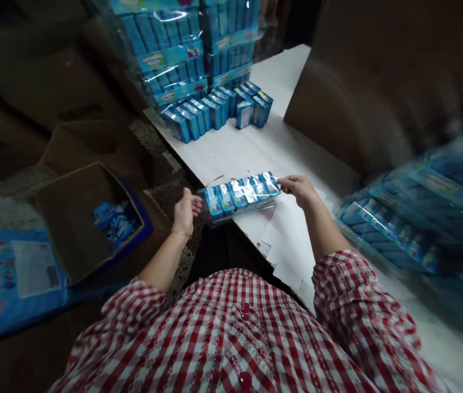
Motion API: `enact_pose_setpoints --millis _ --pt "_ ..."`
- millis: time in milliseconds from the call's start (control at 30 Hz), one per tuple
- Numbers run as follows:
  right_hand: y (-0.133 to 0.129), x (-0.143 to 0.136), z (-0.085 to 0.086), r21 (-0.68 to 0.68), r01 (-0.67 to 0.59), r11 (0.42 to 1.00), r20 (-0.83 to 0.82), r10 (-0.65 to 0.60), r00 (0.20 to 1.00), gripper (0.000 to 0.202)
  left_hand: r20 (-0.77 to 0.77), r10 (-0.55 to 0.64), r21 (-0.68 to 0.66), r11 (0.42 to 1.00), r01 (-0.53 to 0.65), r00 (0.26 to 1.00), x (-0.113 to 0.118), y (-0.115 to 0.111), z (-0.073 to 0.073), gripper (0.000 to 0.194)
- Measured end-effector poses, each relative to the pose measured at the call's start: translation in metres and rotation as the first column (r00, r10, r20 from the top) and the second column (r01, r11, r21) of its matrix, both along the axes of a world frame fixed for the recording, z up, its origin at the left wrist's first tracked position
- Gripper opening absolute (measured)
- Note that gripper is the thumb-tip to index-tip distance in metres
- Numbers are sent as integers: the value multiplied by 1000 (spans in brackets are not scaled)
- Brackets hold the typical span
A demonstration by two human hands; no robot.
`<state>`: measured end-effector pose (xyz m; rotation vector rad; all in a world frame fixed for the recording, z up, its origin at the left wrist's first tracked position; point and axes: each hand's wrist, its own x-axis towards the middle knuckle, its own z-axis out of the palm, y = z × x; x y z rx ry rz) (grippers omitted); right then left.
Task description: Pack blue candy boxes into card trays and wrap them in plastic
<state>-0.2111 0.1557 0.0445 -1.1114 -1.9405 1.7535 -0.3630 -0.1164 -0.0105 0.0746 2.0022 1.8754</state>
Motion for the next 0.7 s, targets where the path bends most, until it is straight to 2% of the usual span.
enact_pose_setpoints --millis 67,100,200,300,400,467,567,633,700 --pt "-5 -1 4 1 14 1000 -28 -14 1000 24 29 -143 -39 989 144 989 11 -7 19 36" --pt "-8 -1 7 9 37 999 -48 -37 998 22 17 -166 -47 985 167 986 15 -9 28 34" --pt "-16 5 17 57 86 995 -90 -81 993 19 -84 -112 -51 993 108 990 21 -3 52 24" --pt "-18 29 36 75 143 987 -143 -131 981 23 -143 -139 -49 990 133 980 19 19 75 15" --pt "-14 81 66 102 305 947 -238 -275 931 22 -211 -288 23 954 299 934 27 58 104 13" --pt "-8 129 87 160 453 877 -290 -397 871 21 -282 -419 73 888 455 863 45 95 126 14" --pt "7 204 112 254 665 703 -341 -578 741 20 -316 -604 99 746 658 732 86 161 153 19" --pt "19 248 119 306 761 572 -358 -671 649 20 -302 -715 95 636 766 631 120 208 162 25" --pt "35 284 117 352 818 456 -359 -741 567 18 -302 -777 91 552 829 551 154 252 163 28"
